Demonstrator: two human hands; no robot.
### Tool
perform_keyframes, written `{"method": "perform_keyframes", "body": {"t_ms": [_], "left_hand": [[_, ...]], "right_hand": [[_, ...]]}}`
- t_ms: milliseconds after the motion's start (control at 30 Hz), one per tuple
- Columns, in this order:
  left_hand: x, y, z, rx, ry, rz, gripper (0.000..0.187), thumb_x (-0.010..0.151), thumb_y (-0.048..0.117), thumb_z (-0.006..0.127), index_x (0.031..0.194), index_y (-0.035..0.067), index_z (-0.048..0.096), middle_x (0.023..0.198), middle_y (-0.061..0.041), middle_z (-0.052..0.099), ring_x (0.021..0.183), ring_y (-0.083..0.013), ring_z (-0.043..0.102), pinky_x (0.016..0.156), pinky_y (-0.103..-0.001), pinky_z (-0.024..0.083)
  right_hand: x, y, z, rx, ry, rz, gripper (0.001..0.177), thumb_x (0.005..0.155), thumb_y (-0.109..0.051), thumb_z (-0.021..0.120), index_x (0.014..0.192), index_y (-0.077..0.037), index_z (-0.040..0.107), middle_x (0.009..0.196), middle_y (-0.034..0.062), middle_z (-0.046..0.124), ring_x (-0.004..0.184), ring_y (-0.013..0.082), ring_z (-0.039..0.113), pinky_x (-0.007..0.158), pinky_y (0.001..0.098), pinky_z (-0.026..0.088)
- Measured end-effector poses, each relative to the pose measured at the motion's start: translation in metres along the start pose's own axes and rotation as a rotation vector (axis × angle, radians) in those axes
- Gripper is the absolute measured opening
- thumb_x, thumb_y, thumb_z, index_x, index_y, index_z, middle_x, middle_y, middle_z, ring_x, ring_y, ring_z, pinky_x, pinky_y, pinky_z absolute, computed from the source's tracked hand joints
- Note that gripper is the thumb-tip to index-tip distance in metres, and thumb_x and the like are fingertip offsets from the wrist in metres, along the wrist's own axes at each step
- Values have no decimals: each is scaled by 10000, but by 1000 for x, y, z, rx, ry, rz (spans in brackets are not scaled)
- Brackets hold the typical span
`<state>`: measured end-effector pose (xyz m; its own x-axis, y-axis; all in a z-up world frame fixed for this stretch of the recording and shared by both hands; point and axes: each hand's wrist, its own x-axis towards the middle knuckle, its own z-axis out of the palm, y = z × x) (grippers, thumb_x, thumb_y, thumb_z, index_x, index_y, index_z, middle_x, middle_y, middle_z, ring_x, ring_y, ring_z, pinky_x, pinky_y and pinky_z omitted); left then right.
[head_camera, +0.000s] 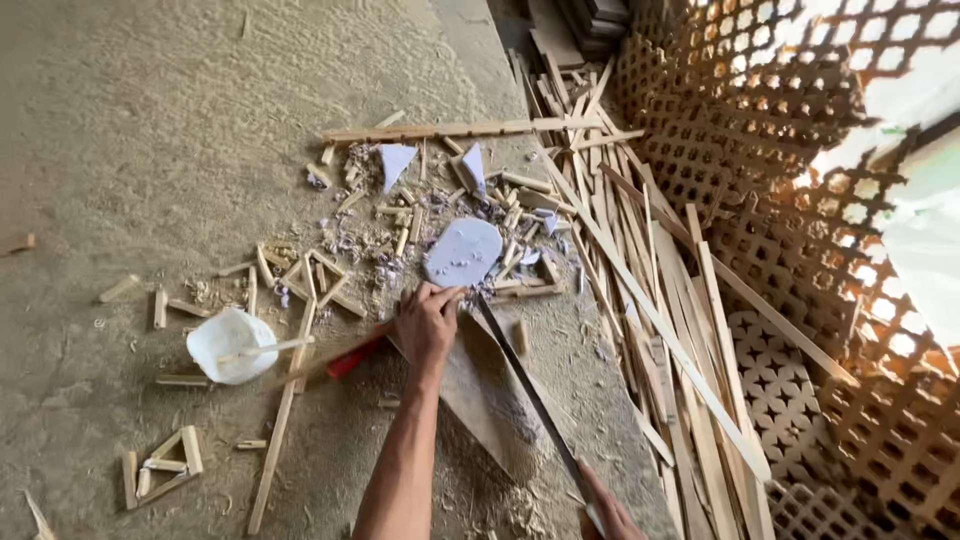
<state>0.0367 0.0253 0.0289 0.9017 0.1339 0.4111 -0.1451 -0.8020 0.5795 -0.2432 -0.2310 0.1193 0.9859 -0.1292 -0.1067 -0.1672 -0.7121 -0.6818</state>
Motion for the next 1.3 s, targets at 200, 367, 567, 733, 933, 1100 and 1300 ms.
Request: {"method": "perform_keyframes", "body": {"t_ms": [200,367,567,733,933,1100,1300], "left_hand": [[2,11,-9,1,-5,-60,168,978,307,678,1040,238,818,1035,22,717,939,-262,563,847,-428,387],[-10,-11,12,26,-82,-10,219,945,304,721,1126,197,779,1081,10,708,904,-211,540,854,-400,400],[-33,8,-16,-40,-185,129,284,994,83,617,1242,113,751,1152,-56,689,1052,-240,585,946,-429,432],[-39,12,-14,-49,-131,161,264,989,-9,601,1163,88,775,1071,-68,724,937,-218,610,821,-361,481],[-41,18,12,-113,-228,274,237,992,46,635,1183,79,773,984,-102,734,849,-192,564,677,-313,440],[-42,30,-4,-71,-164,306,302,900,63,767,1184,166,760,1058,-49,705,906,-191,584,807,-329,509],[-55,-24,-11,0,-149,225,183,940,186,760,1079,69,784,1041,-69,729,943,-224,592,844,-365,464]], "right_hand": [[25,-45,-4,336,-195,533,526,876,-226,676,1392,-225,574,676,91,725,427,157,638,471,276,582],[39,-6,26,803,-229,638,650,791,-156,757,1376,-65,491,692,213,629,501,288,608,410,385,518],[49,-40,1,932,-173,751,789,779,-160,788,1493,-225,459,618,116,567,491,181,495,412,295,395],[77,-46,-9,862,-149,615,728,836,-185,731,1508,-253,458,635,90,561,501,161,482,403,286,399],[97,-45,-21,961,-117,511,609,860,-109,706,1441,-113,526,798,62,559,524,115,483,401,252,442],[89,-44,-37,862,-71,452,627,872,-120,669,1472,-144,489,779,46,515,566,142,485,449,296,464],[54,20,-27,966,-54,409,674,835,-74,698,1466,-129,468,798,53,538,542,135,510,414,284,477]]}}
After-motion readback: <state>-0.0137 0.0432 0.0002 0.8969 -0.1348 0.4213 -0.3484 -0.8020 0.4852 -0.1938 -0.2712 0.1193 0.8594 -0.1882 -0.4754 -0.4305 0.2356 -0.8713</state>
